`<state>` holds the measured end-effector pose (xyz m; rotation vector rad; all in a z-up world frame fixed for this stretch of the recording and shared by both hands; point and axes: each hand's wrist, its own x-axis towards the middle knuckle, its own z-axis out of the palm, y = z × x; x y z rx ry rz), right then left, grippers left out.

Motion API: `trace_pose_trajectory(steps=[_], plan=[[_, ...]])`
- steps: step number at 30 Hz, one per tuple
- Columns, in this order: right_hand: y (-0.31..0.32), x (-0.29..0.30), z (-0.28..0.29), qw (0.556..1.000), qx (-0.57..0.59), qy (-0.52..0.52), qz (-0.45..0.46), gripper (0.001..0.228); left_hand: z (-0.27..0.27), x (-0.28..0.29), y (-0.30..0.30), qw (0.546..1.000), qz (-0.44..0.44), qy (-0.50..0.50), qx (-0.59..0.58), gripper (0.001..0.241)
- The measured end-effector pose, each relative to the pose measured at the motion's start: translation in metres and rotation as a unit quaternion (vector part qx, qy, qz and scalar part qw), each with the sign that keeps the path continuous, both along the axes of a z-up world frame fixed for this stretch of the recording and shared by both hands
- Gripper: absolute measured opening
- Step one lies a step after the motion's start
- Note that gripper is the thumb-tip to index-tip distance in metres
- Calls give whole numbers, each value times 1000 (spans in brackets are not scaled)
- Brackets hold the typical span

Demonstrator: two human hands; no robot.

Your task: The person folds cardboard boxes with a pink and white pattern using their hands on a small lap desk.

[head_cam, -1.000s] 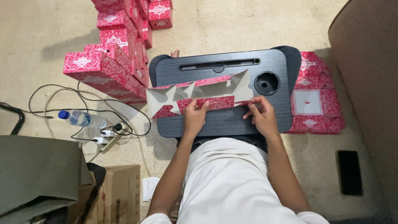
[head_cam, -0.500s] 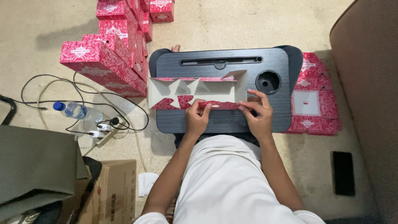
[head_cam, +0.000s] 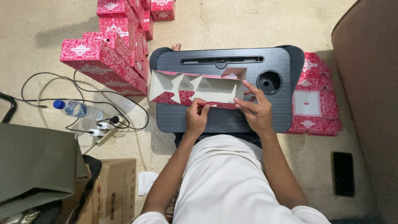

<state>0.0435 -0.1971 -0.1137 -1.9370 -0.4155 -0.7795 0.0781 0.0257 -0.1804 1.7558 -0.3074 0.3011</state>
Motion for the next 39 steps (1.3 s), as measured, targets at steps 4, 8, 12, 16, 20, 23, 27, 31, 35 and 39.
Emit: trace_pose_trajectory(steps=[4, 8, 12, 16, 20, 23, 27, 31, 35, 39], plan=[[-3, 5, -1, 1000, -18, -15, 17, 21, 13, -1, -2, 1000, -8, -9, -13, 16], [1, 8, -5, 998, -57, -28, 21, 19, 23, -3, -3, 999, -26, -14, -14, 15], [4, 6, -4, 998, -59, -12, 16, 17, 24, -3, -3, 999, -38, -15, -24, 15], [10, 2, 9, 999, -53, 4, -2, 10, 16, -1, -4, 999, -39, -16, -20, 15], [12, 0, 10, 998, -51, 36, -17, 4, 17, -1, -3, 999, -34, -16, -13, 13], [12, 0, 7, 997, -51, 54, -18, 3, 17, -1, -3, 999, -30, -16, -4, 12], [9, 2, 1, 998, -55, 35, -20, 3, 12, -1, -2, 1000, -21, -22, -4, 11], [9, -5, 15, 998, -48, 10, -44, 3, -7, -3, -1, 998, -11, -51, -34, 28], [7, -18, 33, 996, -21, -19, -87, 11, 4, -11, 0, 985, 36, -166, -28, 28], [0, -30, 40, 997, 29, -20, -62, 18, 31, -15, -1, 982, 89, -164, 1, 36]])
